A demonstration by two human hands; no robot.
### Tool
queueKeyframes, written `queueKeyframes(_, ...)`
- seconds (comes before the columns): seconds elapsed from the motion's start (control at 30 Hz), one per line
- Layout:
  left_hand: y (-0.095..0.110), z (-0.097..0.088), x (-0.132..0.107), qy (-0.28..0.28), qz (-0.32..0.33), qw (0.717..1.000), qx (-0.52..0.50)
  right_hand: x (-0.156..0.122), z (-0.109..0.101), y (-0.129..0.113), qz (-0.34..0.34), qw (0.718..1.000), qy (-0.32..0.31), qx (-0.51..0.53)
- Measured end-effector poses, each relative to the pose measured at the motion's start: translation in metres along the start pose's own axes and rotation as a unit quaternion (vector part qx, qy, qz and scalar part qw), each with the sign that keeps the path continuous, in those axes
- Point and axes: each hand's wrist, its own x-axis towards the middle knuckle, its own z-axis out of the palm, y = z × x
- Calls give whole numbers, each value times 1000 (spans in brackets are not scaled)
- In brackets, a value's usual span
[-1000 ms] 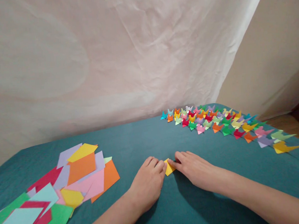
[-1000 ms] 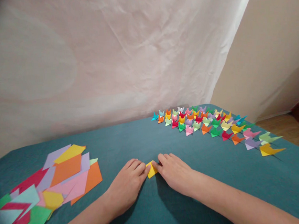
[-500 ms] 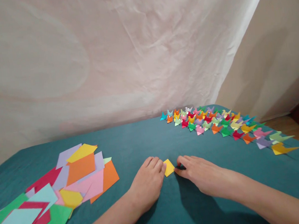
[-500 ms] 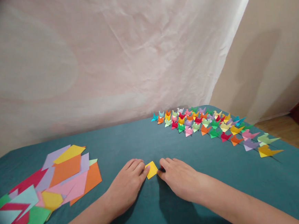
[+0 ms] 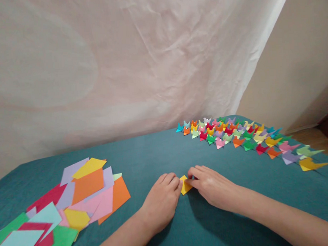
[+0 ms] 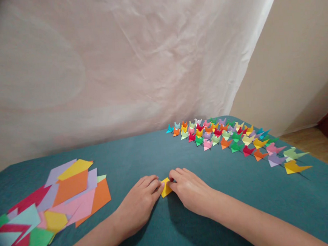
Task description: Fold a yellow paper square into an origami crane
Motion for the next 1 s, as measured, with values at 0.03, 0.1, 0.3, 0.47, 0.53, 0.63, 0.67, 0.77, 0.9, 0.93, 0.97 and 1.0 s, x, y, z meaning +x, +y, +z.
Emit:
queueKeyframes(0.03,0,0,0,2,0,1000,-3,0,2,-1,-3,1000,1,-1)
queueKeyframes(0.1,0,-1,1,6,0,1000,-8,1,5,-2,-9,1000,-3,-12)
queueKeyframes(0.3,0,-4,2,5,-1,1000,-17,2,1,-12,-20,998,-36,-50)
queueKeyframes(0.47,-1,-4,2,6,-4,999,-31,1,-10,-23,-43,997,-51,-32)
queueKeyframes(0.53,-1,-4,2,7,-6,999,-33,0,-13,-24,-51,997,-53,-27)
queueKeyframes(0.63,-1,-3,2,6,-5,1000,-30,-3,-14,-19,-56,997,-49,-6)
queueKeyframes(0.67,-1,-3,1,7,-4,1000,-27,-3,-13,-15,-57,997,-46,7)
queueKeyframes(0.77,-2,-1,0,17,6,1000,-18,-4,-11,-2,-61,996,-31,59)
queueKeyframes(0.9,-4,2,-2,22,7,1000,-17,-1,-11,13,-29,996,1,86)
queueKeyframes(0.93,-4,2,-2,22,5,1000,-21,0,-11,16,-27,995,0,94)
queueKeyframes(0.97,-4,2,-2,23,2,999,-24,0,-11,18,-27,994,-1,103)
queueKeyframes(1.0,-4,2,-1,24,1,999,-28,1,-11,19,-25,994,-2,111)
